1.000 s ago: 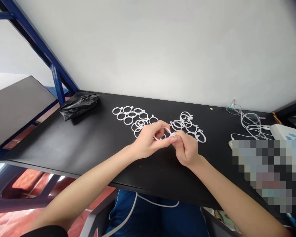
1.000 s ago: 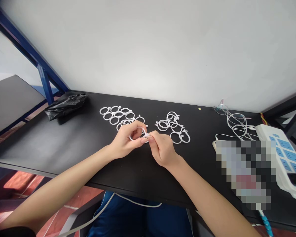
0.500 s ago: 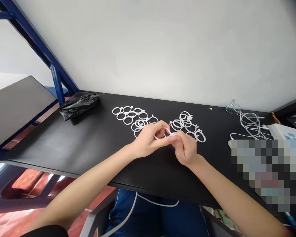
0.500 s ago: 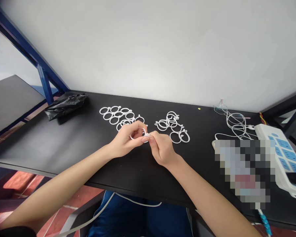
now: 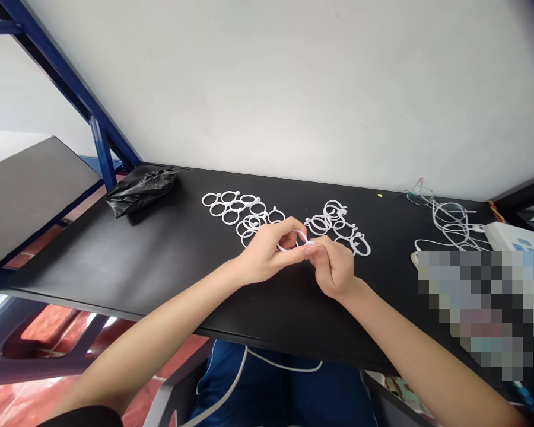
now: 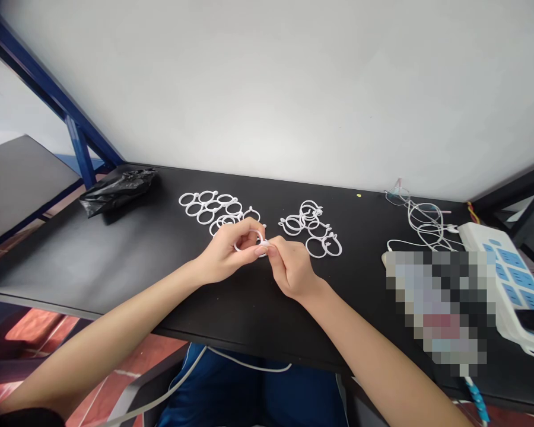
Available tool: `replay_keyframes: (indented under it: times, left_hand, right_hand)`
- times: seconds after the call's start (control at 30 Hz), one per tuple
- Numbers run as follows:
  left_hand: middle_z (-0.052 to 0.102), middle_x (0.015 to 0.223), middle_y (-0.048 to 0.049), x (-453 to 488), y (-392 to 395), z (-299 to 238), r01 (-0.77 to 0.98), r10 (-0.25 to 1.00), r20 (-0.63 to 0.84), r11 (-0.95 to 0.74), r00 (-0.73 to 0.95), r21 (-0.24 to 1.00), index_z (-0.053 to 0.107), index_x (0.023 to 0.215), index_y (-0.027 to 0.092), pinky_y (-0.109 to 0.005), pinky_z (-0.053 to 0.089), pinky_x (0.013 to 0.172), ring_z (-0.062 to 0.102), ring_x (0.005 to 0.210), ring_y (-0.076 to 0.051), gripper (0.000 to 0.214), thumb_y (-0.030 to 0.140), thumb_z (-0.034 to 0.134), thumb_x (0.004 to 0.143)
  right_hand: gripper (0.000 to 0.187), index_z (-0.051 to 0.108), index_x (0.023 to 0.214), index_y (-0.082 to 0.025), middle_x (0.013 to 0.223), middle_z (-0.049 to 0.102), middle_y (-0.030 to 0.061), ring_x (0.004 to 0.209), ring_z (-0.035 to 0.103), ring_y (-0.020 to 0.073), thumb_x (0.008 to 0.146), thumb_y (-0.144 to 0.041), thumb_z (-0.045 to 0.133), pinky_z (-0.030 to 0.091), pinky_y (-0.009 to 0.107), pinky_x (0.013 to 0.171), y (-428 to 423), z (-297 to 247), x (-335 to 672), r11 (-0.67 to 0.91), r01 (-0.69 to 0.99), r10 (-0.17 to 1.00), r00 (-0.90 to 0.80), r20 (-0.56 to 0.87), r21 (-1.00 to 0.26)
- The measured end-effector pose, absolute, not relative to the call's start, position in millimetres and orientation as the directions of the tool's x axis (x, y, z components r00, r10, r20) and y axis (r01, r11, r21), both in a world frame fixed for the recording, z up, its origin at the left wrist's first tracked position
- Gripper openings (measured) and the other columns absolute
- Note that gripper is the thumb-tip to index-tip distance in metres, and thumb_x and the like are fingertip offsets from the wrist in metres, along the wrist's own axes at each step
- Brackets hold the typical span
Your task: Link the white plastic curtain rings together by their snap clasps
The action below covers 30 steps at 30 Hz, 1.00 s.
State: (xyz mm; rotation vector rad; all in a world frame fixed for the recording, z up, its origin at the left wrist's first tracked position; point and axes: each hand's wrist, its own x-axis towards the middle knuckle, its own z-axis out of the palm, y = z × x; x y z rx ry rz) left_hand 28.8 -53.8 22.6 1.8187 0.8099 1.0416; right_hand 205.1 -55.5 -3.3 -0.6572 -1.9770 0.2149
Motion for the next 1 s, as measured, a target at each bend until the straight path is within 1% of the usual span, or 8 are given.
replay_keyframes:
  times: [0.27, 0.43, 0.5, 0.57, 0.63, 0.7, 0.83, 1.0]
  left_hand:
    - [0.031, 0.058, 0.0093, 29.3, -55.4, 23.1, 0.113, 0.828, 0.345, -0.433, 0.442, 0.894, 0.053, 0.089, 0.018, -0.021, 0.029, 0.053, 0.028, 0.053, -0.007, 0.026, 0.043, 0.060, 0.090]
    - [0.038, 0.058, 0.0080, 27.8, -56.2, 22.7, 0.186, 0.804, 0.381, -0.505, 0.457, 0.843, 0.054, 0.093, 0.017, -0.021, 0.034, 0.054, 0.036, 0.053, -0.007, 0.030, 0.047, 0.055, 0.093]
    - [0.043, 0.061, 0.0067, 26.6, -53.6, 19.8, 0.319, 0.804, 0.437, -0.571, 0.405, 0.756, 0.055, 0.095, 0.017, -0.021, 0.035, 0.054, 0.040, 0.054, -0.008, 0.035, 0.052, 0.056, 0.091]
    - [0.051, 0.067, 0.0036, 24.9, -49.4, 15.8, 0.490, 0.771, 0.513, -0.636, 0.378, 0.595, 0.057, 0.093, 0.016, -0.022, 0.035, 0.054, 0.046, 0.058, -0.009, 0.043, 0.058, 0.059, 0.088]
    - [0.056, 0.075, -0.0002, 22.9, -44.6, 11.8, 0.617, 0.728, 0.549, -0.666, 0.412, 0.419, 0.059, 0.088, 0.016, -0.022, 0.034, 0.052, 0.051, 0.064, -0.011, 0.049, 0.065, 0.058, 0.085]
    - [0.059, 0.083, -0.0033, 20.9, -40.2, 8.5, 0.682, 0.709, 0.533, -0.668, 0.462, 0.298, 0.060, 0.086, 0.016, -0.023, 0.036, 0.053, 0.054, 0.072, -0.014, 0.052, 0.068, 0.055, 0.085]
    - [0.060, 0.089, -0.0057, 18.3, -34.7, 4.0, 0.729, 0.720, 0.469, -0.652, 0.511, 0.207, 0.063, 0.091, 0.015, -0.028, 0.045, 0.065, 0.054, 0.079, -0.018, 0.051, 0.065, 0.057, 0.085]
    - [0.061, 0.095, -0.0078, 17.9, -32.6, 1.0, 0.747, 0.744, 0.404, -0.638, 0.532, 0.189, 0.066, 0.103, 0.013, -0.033, 0.048, 0.075, 0.054, 0.083, -0.020, 0.046, 0.056, 0.061, 0.087]
  right_hand:
    - [0.024, 0.054, 0.083, -0.022, 0.058, 0.052, -0.0039, 0.044, 0.046, 0.0091, 0.101, -0.019, 0.038, 0.036, 0.024, 0.043, -57.9, -5.1, 205.0, 0.842, 0.367, 0.517, -0.338, 0.787, -0.396]
    - [0.028, 0.054, 0.080, -0.024, 0.052, 0.043, -0.0036, 0.041, 0.045, 0.0129, 0.102, -0.027, 0.036, 0.039, 0.029, 0.043, -54.0, -13.8, 209.0, 0.813, 0.307, 0.516, 0.014, 0.856, -0.495]
    - [0.030, 0.052, 0.078, -0.024, 0.049, 0.039, -0.0050, 0.039, 0.044, 0.0128, 0.102, -0.028, 0.036, 0.040, 0.029, 0.042, -49.7, -14.0, 210.5, 0.806, 0.267, 0.524, 0.093, 0.846, -0.529]
    - [0.031, 0.051, 0.076, -0.024, 0.048, 0.036, -0.0061, 0.039, 0.043, 0.0121, 0.102, -0.029, 0.036, 0.041, 0.028, 0.042, -45.9, -12.2, 211.3, 0.799, 0.260, 0.532, 0.115, 0.839, -0.542]
    - [0.032, 0.051, 0.075, -0.023, 0.047, 0.035, -0.0068, 0.039, 0.043, 0.0112, 0.102, -0.029, 0.036, 0.043, 0.027, 0.043, -43.7, -10.3, 211.4, 0.794, 0.267, 0.537, 0.115, 0.836, -0.547]
    - [0.032, 0.051, 0.076, -0.022, 0.048, 0.035, -0.0072, 0.039, 0.042, 0.0105, 0.102, -0.028, 0.036, 0.043, 0.026, 0.043, -43.2, -9.2, 211.1, 0.797, 0.268, 0.533, 0.110, 0.839, -0.542]
    - [0.032, 0.052, 0.076, -0.022, 0.047, 0.035, -0.0076, 0.038, 0.042, 0.0096, 0.102, -0.028, 0.036, 0.043, 0.024, 0.043, -43.6, -10.0, 210.8, 0.802, 0.285, 0.517, 0.109, 0.849, -0.525]
    - [0.032, 0.051, 0.076, -0.022, 0.047, 0.037, -0.0070, 0.038, 0.043, 0.0101, 0.102, -0.030, 0.036, 0.044, 0.025, 0.043, -44.3, -10.5, 210.9, 0.772, 0.330, 0.540, 0.109, 0.835, -0.543]
